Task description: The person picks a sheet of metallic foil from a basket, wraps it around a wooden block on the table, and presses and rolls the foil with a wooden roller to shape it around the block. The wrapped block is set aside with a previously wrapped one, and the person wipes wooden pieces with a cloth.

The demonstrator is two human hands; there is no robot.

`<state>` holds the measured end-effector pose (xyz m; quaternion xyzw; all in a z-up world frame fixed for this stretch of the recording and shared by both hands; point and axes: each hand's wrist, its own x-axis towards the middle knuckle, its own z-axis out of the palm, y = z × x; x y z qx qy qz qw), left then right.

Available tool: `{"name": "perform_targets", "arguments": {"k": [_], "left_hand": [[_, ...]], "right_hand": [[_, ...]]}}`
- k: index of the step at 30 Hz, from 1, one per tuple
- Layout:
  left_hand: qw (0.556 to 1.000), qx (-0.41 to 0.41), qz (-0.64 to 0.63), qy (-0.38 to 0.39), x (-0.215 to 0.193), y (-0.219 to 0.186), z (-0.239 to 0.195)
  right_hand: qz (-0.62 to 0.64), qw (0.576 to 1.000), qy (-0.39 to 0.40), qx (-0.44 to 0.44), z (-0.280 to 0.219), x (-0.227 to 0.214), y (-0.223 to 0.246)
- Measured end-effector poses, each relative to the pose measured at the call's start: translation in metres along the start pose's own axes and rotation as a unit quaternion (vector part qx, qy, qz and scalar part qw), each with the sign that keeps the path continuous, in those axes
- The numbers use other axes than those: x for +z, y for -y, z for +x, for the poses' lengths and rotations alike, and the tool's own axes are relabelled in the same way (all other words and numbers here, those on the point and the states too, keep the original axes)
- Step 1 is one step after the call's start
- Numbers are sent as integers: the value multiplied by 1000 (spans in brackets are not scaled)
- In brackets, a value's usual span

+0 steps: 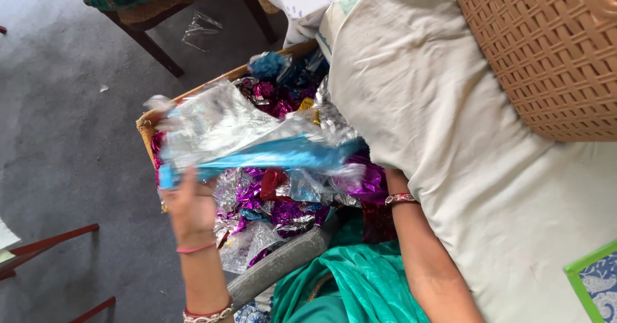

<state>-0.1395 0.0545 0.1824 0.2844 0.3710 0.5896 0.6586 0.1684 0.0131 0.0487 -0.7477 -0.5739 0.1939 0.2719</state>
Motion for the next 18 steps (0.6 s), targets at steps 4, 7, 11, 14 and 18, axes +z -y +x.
{"name": "perform_targets", "arguments": {"k": [4,7,11,14,18], "left_hand": [[998,51,-47,-4,-30,-20,16],[995,29,-75,-51,-53,-8,31],[998,11,-62,-30,-50,7,40],[998,7,-55,-21,-59,22,43],[997,37,-33,-61,-53,20,47]], "right_hand": [[-9,1000,11,-19,-3,-2,10],[-15,999,21,-36,-2,0,21],[-31,998,32,-43,-7,-4,20],[-43,997,42,-44,-15,-8,15],[-54,996,52,-49,-22,-11,11]]}}
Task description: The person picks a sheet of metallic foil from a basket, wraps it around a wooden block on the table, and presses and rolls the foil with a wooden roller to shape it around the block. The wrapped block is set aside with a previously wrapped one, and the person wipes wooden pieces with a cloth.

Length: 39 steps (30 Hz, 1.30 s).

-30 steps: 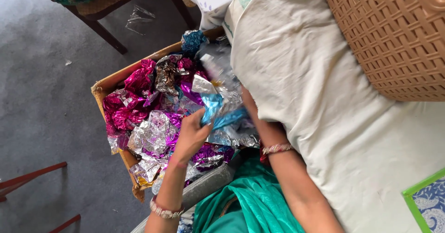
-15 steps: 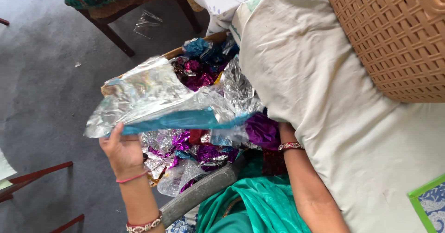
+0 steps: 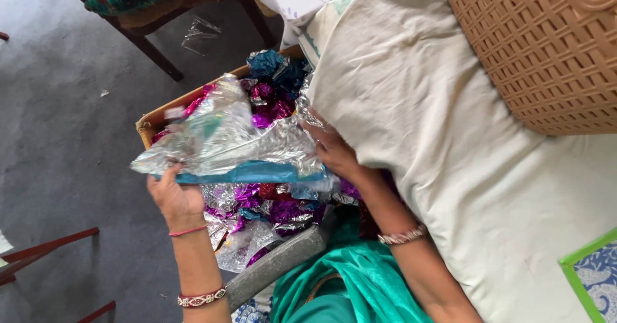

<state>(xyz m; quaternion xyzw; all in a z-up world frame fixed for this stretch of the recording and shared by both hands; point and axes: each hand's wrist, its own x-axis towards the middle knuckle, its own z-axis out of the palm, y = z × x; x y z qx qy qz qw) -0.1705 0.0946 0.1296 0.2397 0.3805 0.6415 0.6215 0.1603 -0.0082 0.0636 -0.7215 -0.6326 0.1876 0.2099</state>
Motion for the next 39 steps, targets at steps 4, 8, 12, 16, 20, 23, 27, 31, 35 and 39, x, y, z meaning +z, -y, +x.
{"name": "perform_targets", "arguments": {"k": [4,8,12,16,20,23,27,31,35,39], "left_hand": [[998,56,-15,-20,-17,-28,10],[977,167,-37,-126,-39,-103,19],[970,237,-49,10,-155,-149,38],[984,133,-103,54,-40,-146,-4],[959,243,-29,146,92,-131,-49],[915,352,125,153,192,-130,-99],[666,498,453,321,252,-123,-159],[632,376,439,516,309,-84,-220],[589,213,288,724,353,-53,-287],[564,72,131,812,383,-25,-350]], "right_hand": [[-6,1000,13,-8,-17,68,-66],[134,978,-68,142,-13,180,-171],[72,991,-91,64,-17,190,-178],[16,992,-126,9,-23,168,-166],[156,969,-192,5,-40,99,-92],[227,959,-170,12,-69,-27,16],[258,947,-183,-46,-171,-163,117],[280,946,-159,41,-260,-216,121],[254,894,-352,112,-332,-243,94],[304,849,-409,141,-392,-239,45]]}}
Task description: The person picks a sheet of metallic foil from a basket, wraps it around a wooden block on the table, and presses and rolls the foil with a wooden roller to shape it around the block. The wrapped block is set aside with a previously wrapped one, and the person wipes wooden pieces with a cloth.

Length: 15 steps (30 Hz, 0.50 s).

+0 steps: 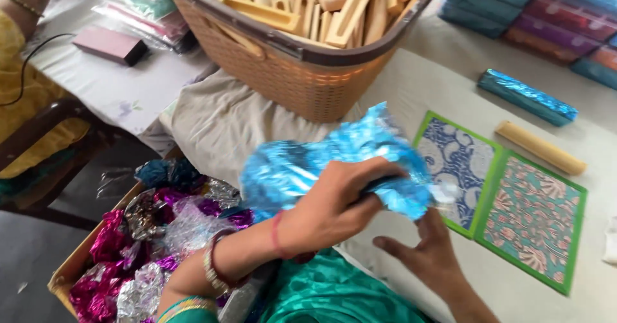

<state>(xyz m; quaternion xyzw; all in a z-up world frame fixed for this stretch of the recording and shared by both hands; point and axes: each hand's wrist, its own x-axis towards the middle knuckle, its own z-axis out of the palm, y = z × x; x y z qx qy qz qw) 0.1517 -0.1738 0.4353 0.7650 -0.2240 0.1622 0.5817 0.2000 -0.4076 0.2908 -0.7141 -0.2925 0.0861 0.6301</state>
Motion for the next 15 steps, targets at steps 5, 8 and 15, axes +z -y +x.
{"name": "perform_targets", "arguments": {"k": [5,8,15], "left_hand": [[968,-126,-206,67,66,24,47],[903,-120,-404,88,102,42,61],[766,-216,-588,144,150,45,90]], "right_hand": [[109,990,-68,50,4,-54,-12],[174,976,-100,88,-7,-84,-40],[261,956,-125,41,-26,-120,-34]]}}
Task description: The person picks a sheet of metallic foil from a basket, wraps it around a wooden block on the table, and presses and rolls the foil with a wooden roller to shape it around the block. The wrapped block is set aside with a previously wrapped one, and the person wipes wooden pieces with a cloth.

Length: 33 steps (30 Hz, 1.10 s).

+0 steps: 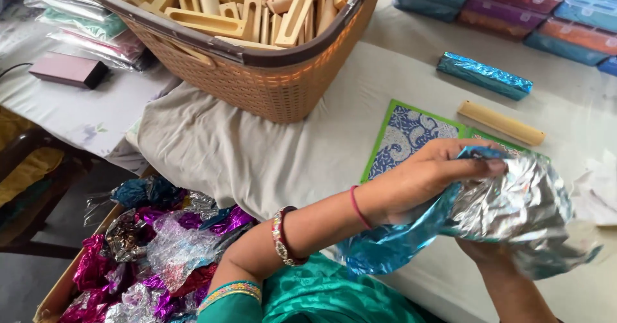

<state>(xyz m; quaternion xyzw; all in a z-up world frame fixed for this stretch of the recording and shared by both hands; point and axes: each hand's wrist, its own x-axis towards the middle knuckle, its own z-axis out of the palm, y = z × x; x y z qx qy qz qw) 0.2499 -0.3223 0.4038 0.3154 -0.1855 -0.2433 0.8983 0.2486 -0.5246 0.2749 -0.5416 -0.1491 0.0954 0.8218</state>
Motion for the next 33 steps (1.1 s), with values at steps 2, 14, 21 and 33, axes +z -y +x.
{"name": "perform_targets", "arguments": {"k": [2,14,21,33], "left_hand": [[1000,9,-6,-13,-13,11,13],[940,33,199,-277,-147,21,57],[911,42,263,-316,-221,39,68],[844,52,418,-332,-208,30,61]], "right_hand": [[20,1000,1,-8,-1,-1,11],[-79,976,-182,88,23,-46,19],[-308,921,-212,107,45,-33,44],[-446,863,-204,116,47,-86,-4]]}}
